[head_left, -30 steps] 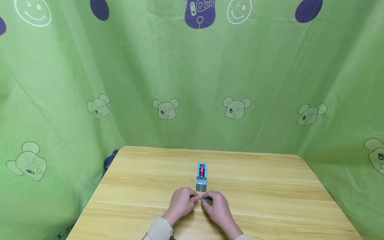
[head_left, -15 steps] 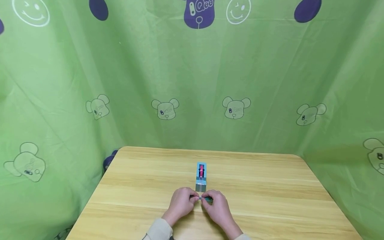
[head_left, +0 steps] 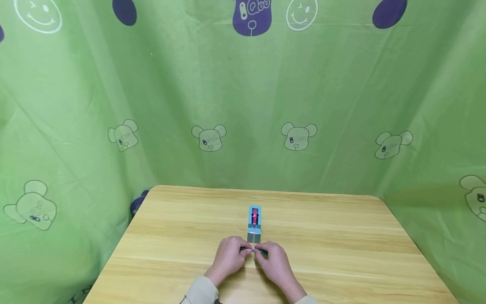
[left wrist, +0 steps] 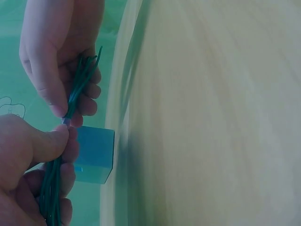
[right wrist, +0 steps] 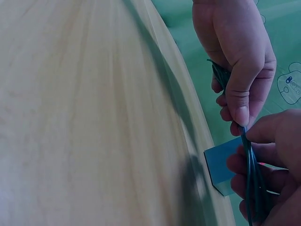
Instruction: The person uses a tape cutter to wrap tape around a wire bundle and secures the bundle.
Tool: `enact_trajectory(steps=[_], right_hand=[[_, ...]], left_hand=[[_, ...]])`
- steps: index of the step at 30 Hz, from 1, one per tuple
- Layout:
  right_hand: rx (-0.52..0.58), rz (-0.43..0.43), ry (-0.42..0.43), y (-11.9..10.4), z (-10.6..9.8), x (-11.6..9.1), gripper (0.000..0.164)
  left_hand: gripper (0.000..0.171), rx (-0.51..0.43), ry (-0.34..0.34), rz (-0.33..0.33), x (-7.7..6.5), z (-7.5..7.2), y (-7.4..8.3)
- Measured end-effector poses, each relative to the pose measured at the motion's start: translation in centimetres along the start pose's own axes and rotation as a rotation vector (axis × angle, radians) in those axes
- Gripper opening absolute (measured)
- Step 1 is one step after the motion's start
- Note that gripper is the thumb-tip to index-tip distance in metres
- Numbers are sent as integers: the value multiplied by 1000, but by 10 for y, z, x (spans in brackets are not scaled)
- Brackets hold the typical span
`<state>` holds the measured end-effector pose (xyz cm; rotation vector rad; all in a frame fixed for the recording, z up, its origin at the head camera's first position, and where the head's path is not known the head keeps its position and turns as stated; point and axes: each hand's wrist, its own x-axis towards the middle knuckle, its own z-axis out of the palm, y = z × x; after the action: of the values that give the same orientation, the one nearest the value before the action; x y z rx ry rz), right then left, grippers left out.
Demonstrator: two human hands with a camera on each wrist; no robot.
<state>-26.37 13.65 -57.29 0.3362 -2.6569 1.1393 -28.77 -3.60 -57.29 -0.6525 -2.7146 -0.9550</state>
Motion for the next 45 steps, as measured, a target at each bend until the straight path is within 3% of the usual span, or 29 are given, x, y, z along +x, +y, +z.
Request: enact_trajectory(steps=[10, 36, 45], right_hand=[[-35, -16, 33, -2, 2, 0, 5], [-44, -11, 88, -2, 6, 4, 14], [-35, -31, 108, -3, 6, 3, 15]], left_hand=[[5, 5, -23, 6, -1, -1, -1], [12, 89, -118, 34, 4, -7, 0], [10, 68, -111, 1, 7, -4, -1]])
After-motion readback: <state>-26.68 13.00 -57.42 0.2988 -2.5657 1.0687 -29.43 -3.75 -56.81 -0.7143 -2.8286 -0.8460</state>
